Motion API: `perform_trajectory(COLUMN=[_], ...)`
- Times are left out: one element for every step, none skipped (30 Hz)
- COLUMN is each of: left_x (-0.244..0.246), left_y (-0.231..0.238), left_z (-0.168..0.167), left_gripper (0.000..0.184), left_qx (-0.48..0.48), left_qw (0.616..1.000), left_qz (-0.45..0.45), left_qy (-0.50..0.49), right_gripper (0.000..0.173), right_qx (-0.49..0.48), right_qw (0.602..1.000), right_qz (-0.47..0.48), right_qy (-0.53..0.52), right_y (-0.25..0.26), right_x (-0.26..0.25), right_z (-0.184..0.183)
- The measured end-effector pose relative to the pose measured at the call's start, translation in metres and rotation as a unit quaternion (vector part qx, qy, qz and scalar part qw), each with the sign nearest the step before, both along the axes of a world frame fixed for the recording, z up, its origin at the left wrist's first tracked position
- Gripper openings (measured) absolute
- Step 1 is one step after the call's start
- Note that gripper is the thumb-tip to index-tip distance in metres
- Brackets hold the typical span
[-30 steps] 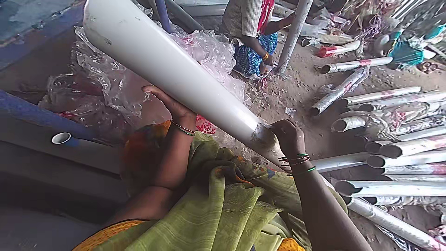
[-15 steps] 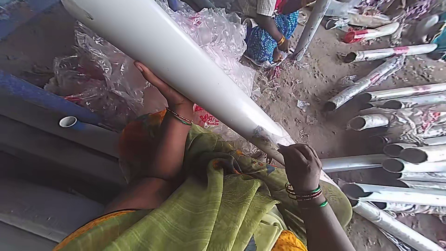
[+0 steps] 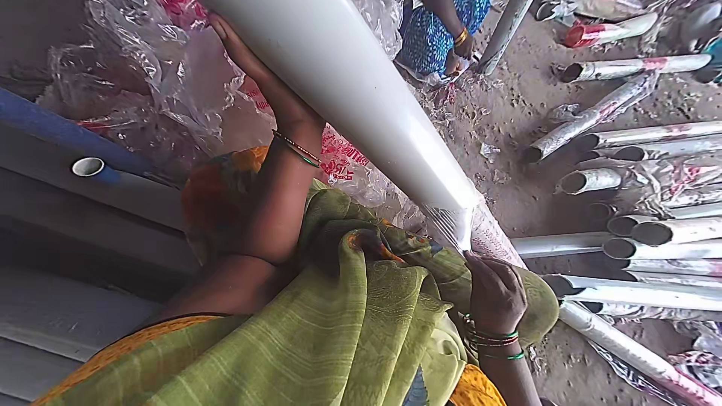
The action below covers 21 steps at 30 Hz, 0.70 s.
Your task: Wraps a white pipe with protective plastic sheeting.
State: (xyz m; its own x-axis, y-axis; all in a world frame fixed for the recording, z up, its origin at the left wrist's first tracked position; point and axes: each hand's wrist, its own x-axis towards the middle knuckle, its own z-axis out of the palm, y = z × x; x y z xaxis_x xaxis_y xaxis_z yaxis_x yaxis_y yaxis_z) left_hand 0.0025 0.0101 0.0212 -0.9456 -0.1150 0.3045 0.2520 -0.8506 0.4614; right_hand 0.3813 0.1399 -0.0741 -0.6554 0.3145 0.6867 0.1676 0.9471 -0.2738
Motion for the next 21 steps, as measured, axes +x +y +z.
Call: perform_trajectory(left_x=[0.0, -0.001, -0.001, 0.0, 0.002, 0.004, 0.005, 0.006, 0.008, 0.009, 0.012, 0.015, 0.019, 0.022, 0.024, 0.026, 0.026, 0.026, 0.026, 0.026, 0.027], left_y=[0.001, 0.003, 0.004, 0.007, 0.011, 0.015, 0.018, 0.022, 0.025, 0.029, 0.031, 0.034, 0.036, 0.039, 0.041, 0.042, 0.043, 0.044, 0.045, 0.046, 0.047], left_z=[0.001, 0.002, 0.002, 0.004, 0.008, 0.01, 0.011, 0.013, 0.017, 0.023, 0.029, 0.034, 0.039, 0.043, 0.047, 0.051, 0.053, 0.054, 0.055, 0.057, 0.06], left_gripper=[0.068, 0.067, 0.066, 0.063, 0.06, 0.06, 0.059, 0.054, 0.047, 0.042, 0.04, 0.039, 0.039, 0.041, 0.043, 0.046, 0.049, 0.051, 0.05, 0.049, 0.049], left_qx=[-0.005, -0.008, -0.013, -0.015, -0.018, -0.027, -0.041, -0.051, -0.053, -0.051, -0.05, -0.047, -0.043, -0.037, -0.032, -0.025, -0.017, -0.009, -0.002, 0.004, 0.007], left_qw=[1.0, 1.0, 1.0, 1.0, 0.999, 0.998, 0.996, 0.994, 0.992, 0.991, 0.99, 0.99, 0.991, 0.992, 0.992, 0.992, 0.992, 0.993, 0.993, 0.993, 0.994], left_qz=[0.002, 0.002, -0.002, -0.006, -0.011, -0.024, -0.044, -0.062, -0.077, -0.088, -0.099, -0.106, -0.109, -0.111, -0.114, -0.117, -0.119, -0.119, -0.118, -0.116, -0.112], left_qy=[-0.005, -0.005, -0.009, -0.022, -0.04, -0.051, -0.059, -0.068, -0.079, -0.087, -0.086, -0.076, -0.064, -0.053, -0.046, -0.041, -0.031, -0.02, -0.007, 0.002, 0.006], right_gripper=[0.018, 0.018, 0.017, 0.017, 0.017, 0.017, 0.016, 0.016, 0.016, 0.016, 0.016, 0.017, 0.019, 0.022, 0.025, 0.028, 0.032, 0.036, 0.037, 0.039, 0.04], right_qx=[0.004, 0.009, 0.014, 0.017, 0.02, 0.024, 0.026, 0.027, 0.025, 0.02, 0.008, -0.01, -0.041, -0.078, -0.13, -0.192, -0.255, -0.298, -0.316, -0.314, -0.298], right_qw=[1.0, 1.0, 1.0, 1.0, 0.999, 0.999, 0.999, 0.999, 0.998, 0.998, 0.997, 0.996, 0.994, 0.993, 0.989, 0.979, 0.963, 0.946, 0.935, 0.931, 0.933], right_qz=[-0.006, -0.014, -0.021, -0.025, -0.025, -0.026, -0.03, -0.039, -0.051, -0.067, -0.081, -0.093, -0.096, -0.089, -0.072, -0.049, -0.031, -0.031, -0.049, -0.073, -0.094], right_qy=[0.002, 0.003, 0.002, 0.002, 0.002, 0.003, 0.004, 0.005, 0.005, 0.004, -0.001, -0.008, -0.012, -0.005, 0.016, 0.049, 0.085, 0.122, 0.153, 0.172, 0.178], right_y=[-0.001, -0.003, -0.005, -0.006, -0.007, -0.007, -0.008, -0.009, -0.01, -0.011, -0.01, -0.008, -0.005, 0.0, 0.006, 0.012, 0.018, 0.022, 0.027, 0.031, 0.034], right_x=[0.003, 0.005, 0.009, 0.012, 0.016, 0.02, 0.023, 0.025, 0.025, 0.024, 0.022, 0.022, 0.023, 0.027, 0.032, 0.037, 0.04, 0.043, 0.046, 0.047, 0.047], right_z=[0.0, 0.001, 0.002, 0.003, 0.003, 0.002, 0.002, 0.002, 0.003, 0.006, 0.011, 0.017, 0.024, 0.03, 0.035, 0.039, 0.044, 0.05, 0.055, 0.059, 0.063])
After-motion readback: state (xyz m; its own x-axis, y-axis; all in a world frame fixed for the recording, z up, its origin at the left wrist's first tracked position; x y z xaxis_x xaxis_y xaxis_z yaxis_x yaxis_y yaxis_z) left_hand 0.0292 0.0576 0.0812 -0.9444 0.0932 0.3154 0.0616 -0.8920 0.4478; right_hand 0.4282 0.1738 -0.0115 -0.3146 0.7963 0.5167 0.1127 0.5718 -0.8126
